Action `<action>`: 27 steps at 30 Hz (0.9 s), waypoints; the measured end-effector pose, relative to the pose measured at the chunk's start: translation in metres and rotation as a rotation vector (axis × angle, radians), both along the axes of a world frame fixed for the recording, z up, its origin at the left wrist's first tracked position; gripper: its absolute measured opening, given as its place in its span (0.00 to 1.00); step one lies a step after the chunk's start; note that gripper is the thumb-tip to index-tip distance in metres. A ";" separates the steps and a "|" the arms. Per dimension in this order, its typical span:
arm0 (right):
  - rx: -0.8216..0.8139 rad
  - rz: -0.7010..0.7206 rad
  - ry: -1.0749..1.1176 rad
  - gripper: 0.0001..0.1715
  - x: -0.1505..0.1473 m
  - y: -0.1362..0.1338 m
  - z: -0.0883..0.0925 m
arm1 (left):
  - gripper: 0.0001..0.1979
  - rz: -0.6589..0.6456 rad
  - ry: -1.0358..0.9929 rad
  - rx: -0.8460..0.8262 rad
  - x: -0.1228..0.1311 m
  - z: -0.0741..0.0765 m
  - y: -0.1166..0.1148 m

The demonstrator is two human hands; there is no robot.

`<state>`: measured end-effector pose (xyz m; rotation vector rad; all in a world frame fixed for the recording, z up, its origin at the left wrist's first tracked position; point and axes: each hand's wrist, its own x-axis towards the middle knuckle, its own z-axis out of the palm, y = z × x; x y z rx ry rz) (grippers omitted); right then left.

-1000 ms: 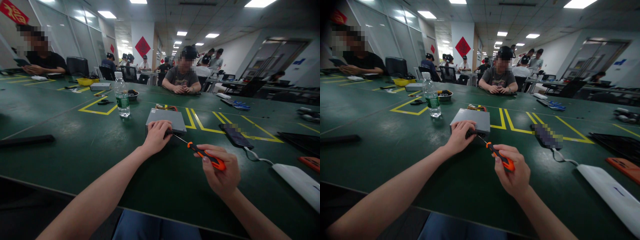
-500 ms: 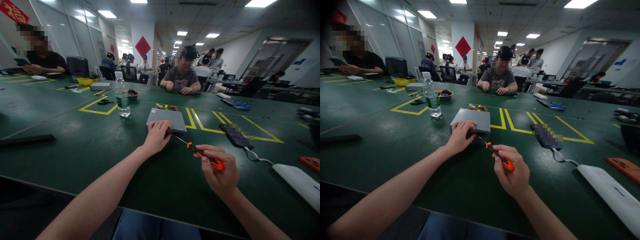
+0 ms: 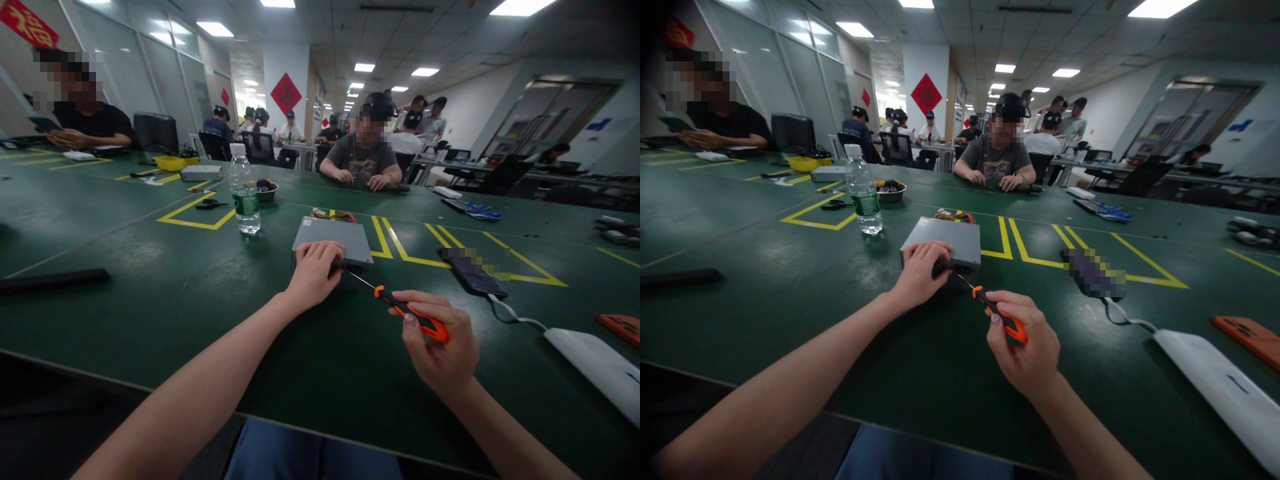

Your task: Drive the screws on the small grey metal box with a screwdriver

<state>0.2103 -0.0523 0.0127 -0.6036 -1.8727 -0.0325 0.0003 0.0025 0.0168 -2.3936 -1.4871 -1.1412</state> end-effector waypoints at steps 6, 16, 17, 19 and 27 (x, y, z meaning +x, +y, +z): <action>0.025 0.003 -0.015 0.15 -0.001 0.001 0.001 | 0.09 0.011 0.004 0.014 0.001 -0.002 0.002; 0.042 -0.023 -0.022 0.16 0.000 0.003 -0.001 | 0.10 0.007 -0.011 0.016 0.001 -0.002 0.002; 0.057 -0.021 -0.037 0.16 0.000 0.003 0.000 | 0.10 0.007 -0.012 0.016 0.002 -0.001 0.001; 0.100 -0.028 -0.090 0.16 0.000 0.004 0.000 | 0.09 0.007 -0.011 0.017 0.001 -0.001 0.001; 0.455 -0.151 -0.531 0.11 -0.015 -0.007 -0.007 | 0.13 0.027 -0.011 0.015 0.004 -0.001 0.001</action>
